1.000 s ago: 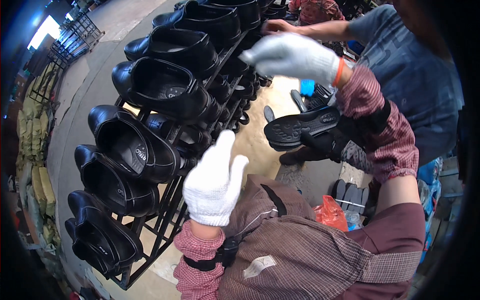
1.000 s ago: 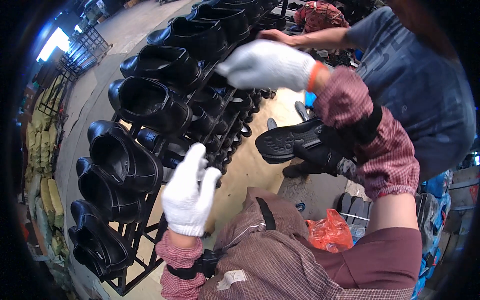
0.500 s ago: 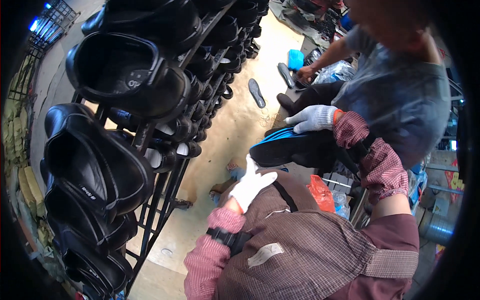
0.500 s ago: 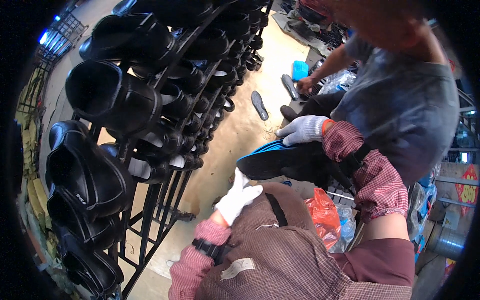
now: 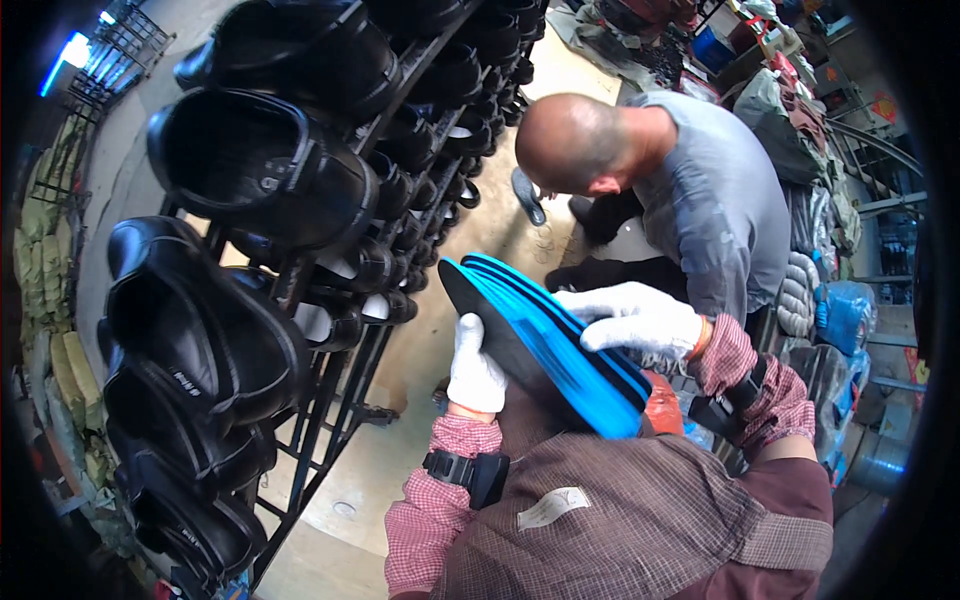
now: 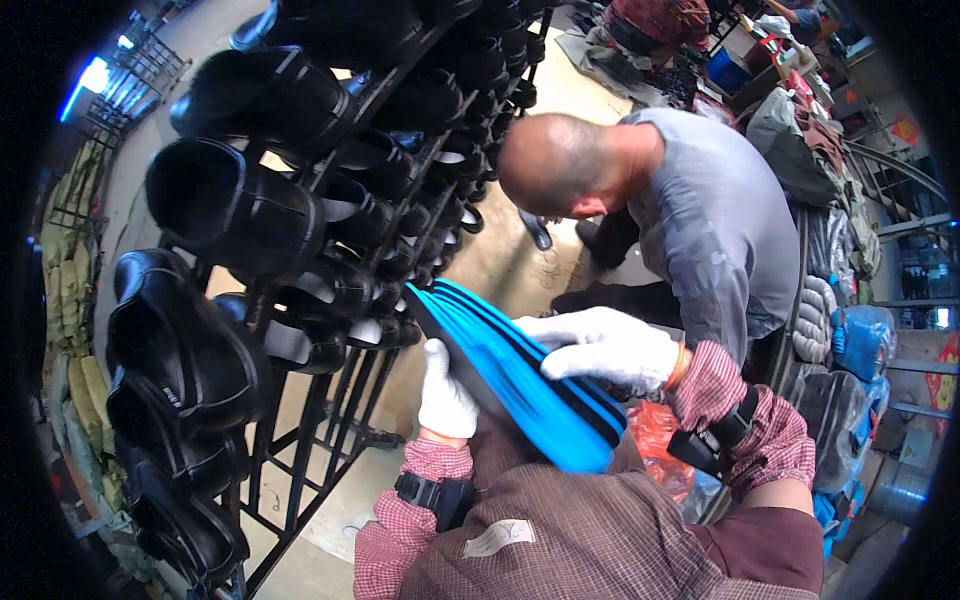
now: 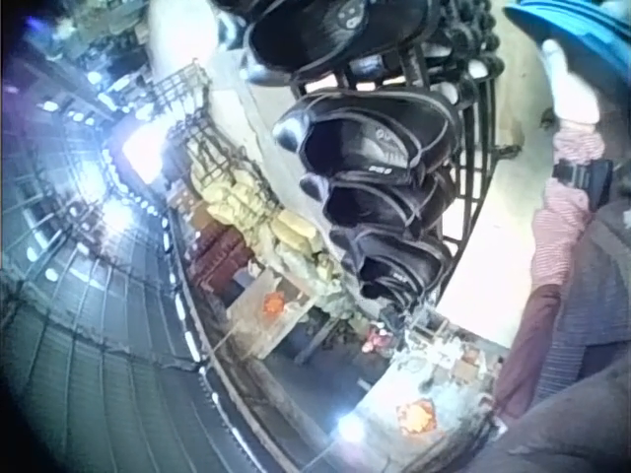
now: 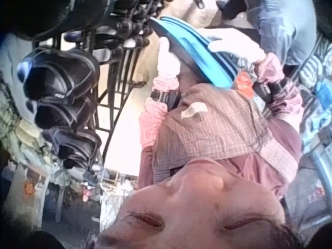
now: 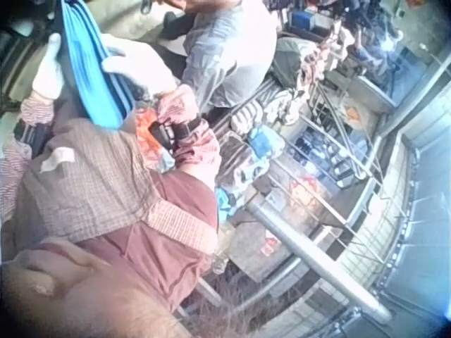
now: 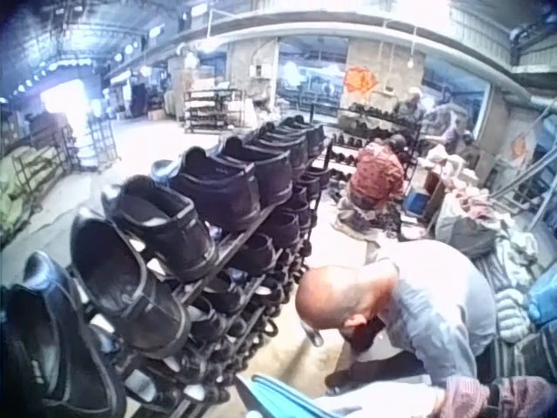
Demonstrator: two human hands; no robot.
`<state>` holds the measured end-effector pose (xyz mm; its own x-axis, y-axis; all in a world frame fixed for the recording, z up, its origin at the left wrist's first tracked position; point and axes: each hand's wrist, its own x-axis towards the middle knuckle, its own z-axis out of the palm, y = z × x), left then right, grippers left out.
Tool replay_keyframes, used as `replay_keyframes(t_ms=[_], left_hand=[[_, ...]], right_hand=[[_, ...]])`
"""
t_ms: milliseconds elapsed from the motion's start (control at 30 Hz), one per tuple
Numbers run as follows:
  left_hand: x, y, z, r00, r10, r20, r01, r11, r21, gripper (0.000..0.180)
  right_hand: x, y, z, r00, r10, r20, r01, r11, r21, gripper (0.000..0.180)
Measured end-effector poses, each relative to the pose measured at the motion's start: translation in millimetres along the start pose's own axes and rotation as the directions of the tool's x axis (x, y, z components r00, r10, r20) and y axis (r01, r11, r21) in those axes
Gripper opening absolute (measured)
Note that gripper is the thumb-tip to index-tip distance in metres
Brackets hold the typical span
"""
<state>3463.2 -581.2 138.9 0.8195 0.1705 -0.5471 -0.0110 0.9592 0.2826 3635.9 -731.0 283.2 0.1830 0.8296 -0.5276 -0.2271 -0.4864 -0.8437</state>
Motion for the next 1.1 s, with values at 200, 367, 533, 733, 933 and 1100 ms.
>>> replay_keyframes(t_ms=[200,367,533,733,933,1100], left_hand=[[-46.3,30.4,23.0,0.973,0.179,0.145,-0.17,0.983,-0.071,0.099],[-59.4,44.9,21.9,0.962,0.225,0.156,-0.228,0.974,0.002,0.091],[-77.2,66.1,50.5,0.91,0.248,0.331,-0.245,0.968,-0.052,0.08],[-87.7,74.2,75.5,0.857,0.33,0.395,-0.377,0.925,0.045,0.081],[-103.3,87.3,117.4,0.84,0.222,0.495,-0.278,0.96,0.041,0.087],[-96.7,107.5,138.1,0.867,0.254,0.428,-0.362,0.913,0.19,0.065]], right_hand=[[-14.8,1.9,38.4,0.942,-0.29,-0.168,0.248,0.94,-0.232,0.057],[-32.6,-22.8,51.9,0.667,-0.683,-0.298,0.231,0.569,-0.789,0.076],[-26.7,-38.5,51.1,0.685,-0.702,-0.195,0.473,0.632,-0.613,0.041],[-11.6,-51.1,68.5,0.797,-0.596,-0.1,0.563,0.793,-0.233,0.103],[-4.2,-66.2,52.7,0.794,-0.6,0.104,0.608,0.789,-0.091,0.145],[-18.4,-84.4,20.0,0.808,-0.588,0.05,0.569,0.754,-0.327,0.119]])
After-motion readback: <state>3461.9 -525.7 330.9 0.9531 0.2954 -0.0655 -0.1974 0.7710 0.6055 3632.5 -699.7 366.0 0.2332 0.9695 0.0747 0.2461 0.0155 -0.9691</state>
